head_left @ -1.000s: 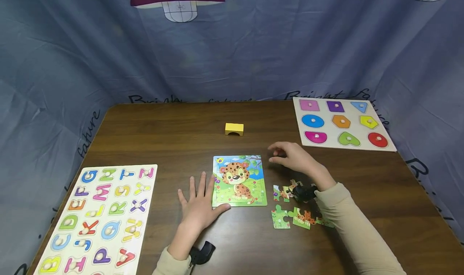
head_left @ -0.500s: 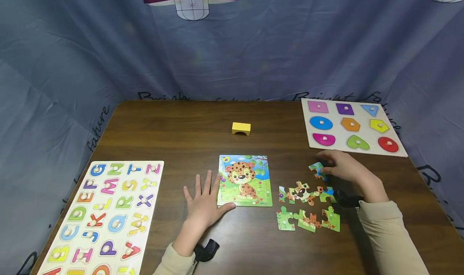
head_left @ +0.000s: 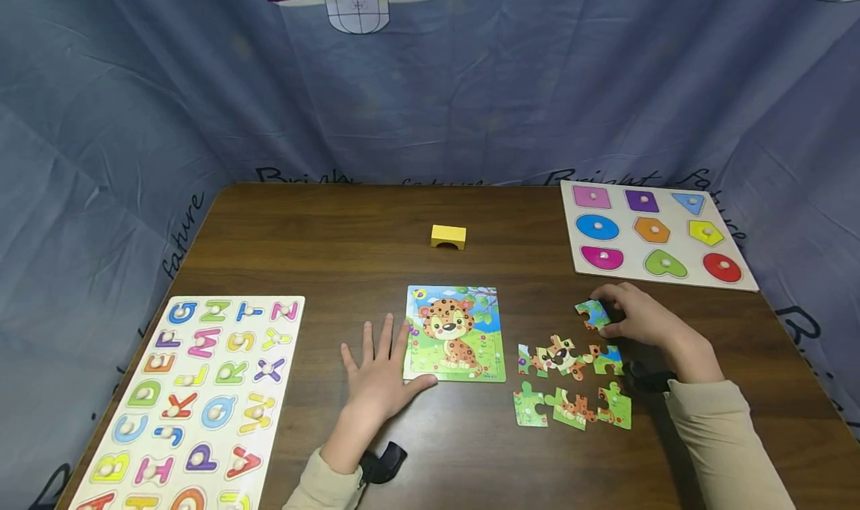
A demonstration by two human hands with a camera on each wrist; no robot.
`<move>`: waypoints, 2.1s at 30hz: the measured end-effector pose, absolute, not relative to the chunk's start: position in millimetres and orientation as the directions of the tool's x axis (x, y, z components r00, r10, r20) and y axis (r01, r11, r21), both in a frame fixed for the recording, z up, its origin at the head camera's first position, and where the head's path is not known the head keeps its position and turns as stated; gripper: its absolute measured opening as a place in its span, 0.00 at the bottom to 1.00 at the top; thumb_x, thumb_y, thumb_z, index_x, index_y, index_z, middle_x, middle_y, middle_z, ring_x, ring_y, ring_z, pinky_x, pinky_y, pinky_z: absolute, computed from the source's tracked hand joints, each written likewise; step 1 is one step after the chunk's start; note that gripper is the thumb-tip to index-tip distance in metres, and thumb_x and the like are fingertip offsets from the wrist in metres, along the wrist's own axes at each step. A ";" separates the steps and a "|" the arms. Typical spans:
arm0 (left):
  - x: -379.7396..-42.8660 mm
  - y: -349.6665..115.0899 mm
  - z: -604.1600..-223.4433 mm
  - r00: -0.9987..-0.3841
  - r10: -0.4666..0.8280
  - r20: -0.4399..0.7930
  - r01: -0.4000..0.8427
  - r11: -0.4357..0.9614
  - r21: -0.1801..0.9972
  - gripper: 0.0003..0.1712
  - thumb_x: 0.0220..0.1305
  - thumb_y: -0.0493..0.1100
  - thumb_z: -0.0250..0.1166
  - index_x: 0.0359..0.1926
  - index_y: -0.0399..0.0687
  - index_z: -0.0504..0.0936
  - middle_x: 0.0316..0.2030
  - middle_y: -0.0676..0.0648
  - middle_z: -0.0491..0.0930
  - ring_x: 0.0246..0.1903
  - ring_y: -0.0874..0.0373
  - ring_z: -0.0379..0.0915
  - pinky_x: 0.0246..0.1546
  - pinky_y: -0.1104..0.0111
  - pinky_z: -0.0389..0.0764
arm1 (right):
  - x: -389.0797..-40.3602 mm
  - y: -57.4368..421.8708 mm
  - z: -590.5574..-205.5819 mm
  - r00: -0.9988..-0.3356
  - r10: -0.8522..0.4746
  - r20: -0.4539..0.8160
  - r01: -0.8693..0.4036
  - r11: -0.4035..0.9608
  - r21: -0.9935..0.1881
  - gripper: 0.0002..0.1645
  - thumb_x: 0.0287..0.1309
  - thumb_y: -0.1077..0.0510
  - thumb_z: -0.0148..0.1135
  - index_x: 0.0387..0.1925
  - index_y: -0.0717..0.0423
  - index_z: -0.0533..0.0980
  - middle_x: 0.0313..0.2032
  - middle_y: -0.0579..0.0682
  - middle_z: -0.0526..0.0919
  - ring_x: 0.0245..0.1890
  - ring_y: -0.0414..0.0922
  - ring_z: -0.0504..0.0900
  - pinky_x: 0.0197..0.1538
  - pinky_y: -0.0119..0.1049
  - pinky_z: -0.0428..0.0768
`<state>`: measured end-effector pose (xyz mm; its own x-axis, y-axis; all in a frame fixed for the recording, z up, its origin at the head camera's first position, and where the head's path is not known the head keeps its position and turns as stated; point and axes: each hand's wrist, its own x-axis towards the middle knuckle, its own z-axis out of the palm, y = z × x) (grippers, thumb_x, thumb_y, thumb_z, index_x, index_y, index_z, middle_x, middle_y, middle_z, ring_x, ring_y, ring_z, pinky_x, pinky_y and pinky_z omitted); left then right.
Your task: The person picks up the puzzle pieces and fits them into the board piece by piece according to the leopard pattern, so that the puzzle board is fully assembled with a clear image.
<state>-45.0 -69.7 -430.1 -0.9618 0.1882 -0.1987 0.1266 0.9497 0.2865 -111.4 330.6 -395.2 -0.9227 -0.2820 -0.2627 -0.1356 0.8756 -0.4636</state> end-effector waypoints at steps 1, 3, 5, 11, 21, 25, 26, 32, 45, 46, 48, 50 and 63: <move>-45.1 -69.8 -430.0 -0.962 0.188 -0.198 0.127 0.950 0.285 0.55 0.47 0.76 0.52 0.70 0.54 0.49 0.69 0.44 0.42 0.66 0.39 0.31 0.54 0.35 0.35 | -112.2 330.2 -395.2 -0.922 -0.283 -0.263 -0.136 0.875 -0.464 0.30 0.39 0.64 0.71 0.47 0.65 0.70 0.41 0.63 0.70 0.39 0.58 0.71 0.43 0.57 0.71; -45.1 -70.0 -430.1 -0.962 0.188 -0.199 0.127 0.950 0.285 0.55 0.47 0.76 0.52 0.70 0.54 0.49 0.69 0.44 0.42 0.66 0.39 0.31 0.54 0.35 0.35 | -113.5 329.7 -395.0 -0.921 -0.286 -0.266 -0.139 0.876 -0.462 0.30 0.38 0.64 0.72 0.45 0.65 0.69 0.37 0.60 0.73 0.36 0.56 0.73 0.41 0.56 0.72; -45.1 -70.1 -430.0 -0.962 0.187 -0.200 0.126 0.951 0.282 0.55 0.47 0.76 0.52 0.70 0.54 0.49 0.69 0.44 0.42 0.66 0.39 0.31 0.54 0.35 0.35 | -114.1 329.3 -394.7 -0.918 -0.289 -0.270 -0.138 0.873 -0.467 0.29 0.38 0.64 0.72 0.45 0.64 0.69 0.34 0.57 0.75 0.34 0.53 0.74 0.39 0.53 0.74; -45.5 -70.3 -430.4 -0.961 0.186 -0.205 0.126 0.953 0.274 0.55 0.47 0.77 0.51 0.70 0.55 0.48 0.69 0.44 0.42 0.66 0.39 0.30 0.54 0.35 0.35 | -114.7 328.3 -392.2 -0.919 -0.290 -0.268 -0.129 0.862 -0.490 0.18 0.46 0.63 0.67 0.38 0.61 0.69 0.26 0.48 0.73 0.26 0.45 0.71 0.31 0.40 0.73; -45.7 -69.9 -430.2 -0.961 0.185 -0.204 0.125 0.953 0.277 0.55 0.47 0.76 0.52 0.70 0.55 0.48 0.69 0.44 0.42 0.66 0.40 0.30 0.54 0.35 0.34 | -125.1 305.0 -381.2 -0.891 -0.366 -0.267 -0.055 0.673 -0.738 0.08 0.61 0.61 0.54 0.38 0.63 0.69 0.26 0.53 0.73 0.29 0.50 0.72 0.35 0.39 0.74; -45.6 -70.1 -429.5 -0.961 0.185 -0.208 0.123 0.952 0.279 0.55 0.47 0.76 0.52 0.70 0.55 0.49 0.69 0.44 0.42 0.66 0.40 0.30 0.54 0.35 0.34 | -139.1 277.2 -380.6 -0.869 -0.439 -0.230 -0.123 0.641 -0.757 0.07 0.61 0.61 0.53 0.37 0.63 0.71 0.27 0.54 0.76 0.28 0.50 0.74 0.34 0.40 0.74; -45.6 -70.1 -429.4 -0.960 0.185 -0.209 0.122 0.952 0.281 0.55 0.47 0.76 0.52 0.70 0.55 0.49 0.69 0.44 0.42 0.66 0.40 0.30 0.54 0.35 0.34 | -142.8 269.1 -381.2 -0.861 -0.451 -0.233 -0.131 0.641 -0.756 0.06 0.61 0.61 0.54 0.37 0.63 0.71 0.27 0.55 0.76 0.28 0.50 0.74 0.34 0.40 0.74; -46.1 -69.3 -428.7 -0.960 0.186 -0.210 0.123 0.952 0.281 0.55 0.47 0.76 0.52 0.70 0.55 0.49 0.69 0.44 0.41 0.66 0.40 0.30 0.54 0.36 0.34 | -161.0 220.5 -390.1 -0.831 -0.498 -0.248 -0.197 0.679 -0.707 0.04 0.57 0.62 0.56 0.31 0.61 0.74 0.23 0.51 0.77 0.22 0.44 0.71 0.26 0.36 0.70; -47.0 -68.9 -429.3 -0.960 0.179 -0.217 0.115 0.954 0.277 0.55 0.47 0.76 0.53 0.70 0.54 0.50 0.69 0.44 0.42 0.66 0.39 0.30 0.54 0.36 0.34 | -169.6 179.8 -398.9 -0.865 -0.395 -0.309 -0.159 0.800 -0.579 0.06 0.51 0.61 0.60 0.24 0.60 0.77 0.18 0.47 0.74 0.18 0.41 0.67 0.25 0.33 0.67; -46.8 -69.1 -429.4 -0.960 0.180 -0.216 0.117 0.954 0.275 0.55 0.47 0.76 0.53 0.70 0.54 0.50 0.69 0.44 0.42 0.66 0.39 0.30 0.54 0.36 0.34 | -169.8 179.3 -398.9 -0.864 -0.395 -0.311 -0.159 0.802 -0.575 0.06 0.51 0.61 0.59 0.23 0.60 0.77 0.17 0.47 0.74 0.18 0.41 0.68 0.24 0.33 0.67; -46.8 -69.3 -429.4 -0.960 0.183 -0.214 0.120 0.953 0.278 0.55 0.47 0.76 0.53 0.70 0.54 0.50 0.69 0.44 0.42 0.66 0.39 0.30 0.54 0.36 0.34 | -170.6 178.5 -399.3 -0.864 -0.393 -0.314 -0.161 0.807 -0.569 0.08 0.51 0.60 0.60 0.21 0.59 0.77 0.17 0.47 0.75 0.17 0.41 0.68 0.24 0.32 0.67; -46.9 -69.3 -429.3 -0.959 0.184 -0.215 0.120 0.953 0.278 0.55 0.47 0.76 0.53 0.70 0.54 0.50 0.69 0.44 0.42 0.66 0.39 0.30 0.54 0.36 0.34 | -171.4 178.2 -400.3 -0.863 -0.395 -0.315 -0.166 0.810 -0.562 0.09 0.52 0.60 0.60 0.20 0.58 0.76 0.16 0.48 0.75 0.17 0.41 0.68 0.23 0.32 0.66; -46.7 -69.5 -429.9 -0.960 0.183 -0.212 0.120 0.953 0.279 0.55 0.47 0.76 0.52 0.70 0.54 0.50 0.69 0.44 0.42 0.66 0.39 0.30 0.54 0.36 0.34 | -175.7 176.9 -404.0 -0.875 -0.369 -0.312 -0.149 0.820 -0.553 0.09 0.54 0.58 0.60 0.21 0.57 0.76 0.17 0.47 0.76 0.17 0.41 0.68 0.24 0.33 0.66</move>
<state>-46.7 -69.5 -429.9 -0.9598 0.1834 -0.2125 0.1202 0.9527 0.2792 -175.7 176.9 -404.0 -0.8754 -0.3693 -0.3120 -0.1485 0.8196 -0.5534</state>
